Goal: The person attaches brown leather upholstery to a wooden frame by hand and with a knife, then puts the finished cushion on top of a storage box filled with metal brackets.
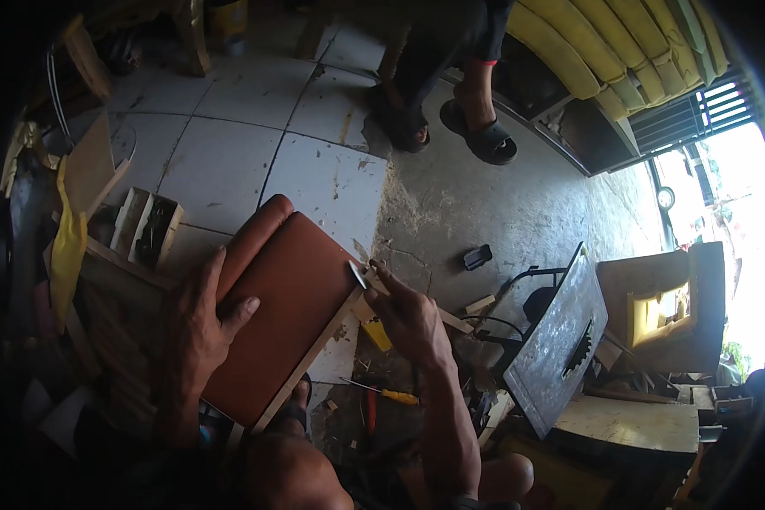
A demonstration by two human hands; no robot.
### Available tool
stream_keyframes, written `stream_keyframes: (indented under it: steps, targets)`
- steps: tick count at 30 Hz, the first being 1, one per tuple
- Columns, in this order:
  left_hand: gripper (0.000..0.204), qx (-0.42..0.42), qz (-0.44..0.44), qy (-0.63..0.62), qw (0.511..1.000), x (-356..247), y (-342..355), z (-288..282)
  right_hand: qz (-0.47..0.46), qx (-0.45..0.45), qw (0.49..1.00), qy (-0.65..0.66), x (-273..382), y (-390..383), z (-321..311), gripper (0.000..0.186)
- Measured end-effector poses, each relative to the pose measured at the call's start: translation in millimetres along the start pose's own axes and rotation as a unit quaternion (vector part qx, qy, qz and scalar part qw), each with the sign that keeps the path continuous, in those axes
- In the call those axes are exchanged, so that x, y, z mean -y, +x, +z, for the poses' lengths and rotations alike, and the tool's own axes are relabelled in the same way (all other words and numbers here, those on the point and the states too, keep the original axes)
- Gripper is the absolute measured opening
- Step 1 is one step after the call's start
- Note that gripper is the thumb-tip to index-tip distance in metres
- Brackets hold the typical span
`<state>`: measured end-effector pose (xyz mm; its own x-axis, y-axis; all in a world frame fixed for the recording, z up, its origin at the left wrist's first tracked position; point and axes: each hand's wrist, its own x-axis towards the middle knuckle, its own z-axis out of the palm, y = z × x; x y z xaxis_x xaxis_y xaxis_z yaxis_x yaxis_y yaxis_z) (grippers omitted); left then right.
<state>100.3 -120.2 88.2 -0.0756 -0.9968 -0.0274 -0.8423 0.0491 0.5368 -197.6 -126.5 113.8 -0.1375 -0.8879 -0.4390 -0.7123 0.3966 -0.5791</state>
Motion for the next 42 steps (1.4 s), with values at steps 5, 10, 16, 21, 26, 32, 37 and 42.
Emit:
stream_keyframes:
  steps: [5,10,16,21,26,32,37,42]
  targets:
    - [0.086,0.002,0.000,-0.015,1.000,0,1,-1,-0.027,-0.015,0.999,-0.022,-3,4,0,0.053]
    - [0.085,-0.013,0.014,-0.024,1.000,3,1,3,-0.022,-0.055,0.998,-0.012,-1,3,6,0.047]
    - [0.082,-0.017,0.030,-0.030,0.999,1,1,3,-0.009,-0.102,0.993,0.054,-19,22,-4,0.045]
    - [0.078,-0.013,0.034,-0.022,0.999,0,2,-1,-0.022,-0.013,1.000,-0.010,9,-18,5,0.066]
    - [0.080,-0.027,0.046,-0.023,0.998,4,2,2,-0.055,0.004,0.998,0.010,-12,-9,14,0.071]
    - [0.079,-0.032,0.047,-0.036,0.998,8,2,8,-0.055,-0.016,0.998,0.030,-17,2,6,0.055]
    - [0.080,-0.008,0.032,-0.029,0.999,0,5,1,-0.049,-0.022,0.997,0.054,-18,6,-1,0.053]
    - [0.079,-0.018,0.057,-0.041,0.997,0,5,2,-0.023,-0.033,0.993,0.114,-34,11,-6,0.050]
